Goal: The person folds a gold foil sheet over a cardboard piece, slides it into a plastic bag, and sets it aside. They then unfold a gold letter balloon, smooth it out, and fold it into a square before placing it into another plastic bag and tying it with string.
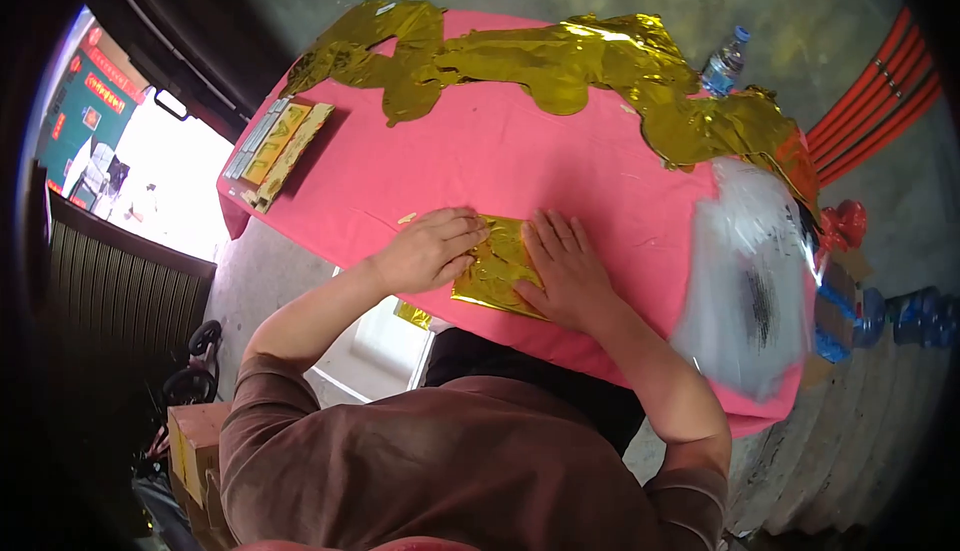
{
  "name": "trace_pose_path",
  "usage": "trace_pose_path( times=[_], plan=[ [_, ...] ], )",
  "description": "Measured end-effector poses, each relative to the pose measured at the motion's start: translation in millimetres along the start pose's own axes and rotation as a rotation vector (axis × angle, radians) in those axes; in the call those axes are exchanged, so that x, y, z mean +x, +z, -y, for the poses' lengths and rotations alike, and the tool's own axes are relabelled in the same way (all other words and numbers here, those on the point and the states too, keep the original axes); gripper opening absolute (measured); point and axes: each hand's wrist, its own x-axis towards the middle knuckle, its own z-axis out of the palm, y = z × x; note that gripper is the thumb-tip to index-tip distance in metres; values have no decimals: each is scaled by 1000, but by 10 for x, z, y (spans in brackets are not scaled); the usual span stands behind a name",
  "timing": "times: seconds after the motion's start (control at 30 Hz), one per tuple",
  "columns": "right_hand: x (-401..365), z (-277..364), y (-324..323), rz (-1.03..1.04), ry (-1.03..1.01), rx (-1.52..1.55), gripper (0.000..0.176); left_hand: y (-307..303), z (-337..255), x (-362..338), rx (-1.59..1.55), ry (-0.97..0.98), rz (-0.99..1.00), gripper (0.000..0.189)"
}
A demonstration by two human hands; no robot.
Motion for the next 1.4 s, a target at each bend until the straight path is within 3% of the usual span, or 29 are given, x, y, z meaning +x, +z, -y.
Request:
trace_pose_path(
  times=[0.4,0.47,0.83,1.0,1.07,1.2,1.4],
  plan=[
    [116,46,23,30,102,150,68,-2,-59,8,59,-21,51,42],
    [70,80,107,-112,49,56,67,-1,-61,17,60,-29,57,42],
    [81,9,63,-59,-29,51,69,18,-127,11,29,-90,66,44],
    [89,9,41,-40,-13,17,70,-31,102,17,-208,-79,-27,30],
    [80,5,51,-48,-15,4,70,51,196,5,-466,-223,-192,21],
    [75,4,68,-49,-13,-10,70,20,284,111,-379,-265,-223,19],
    [80,1,62,-46,-6,-22,69,-4,342,170,-301,-123,-78,18]
  ],
)
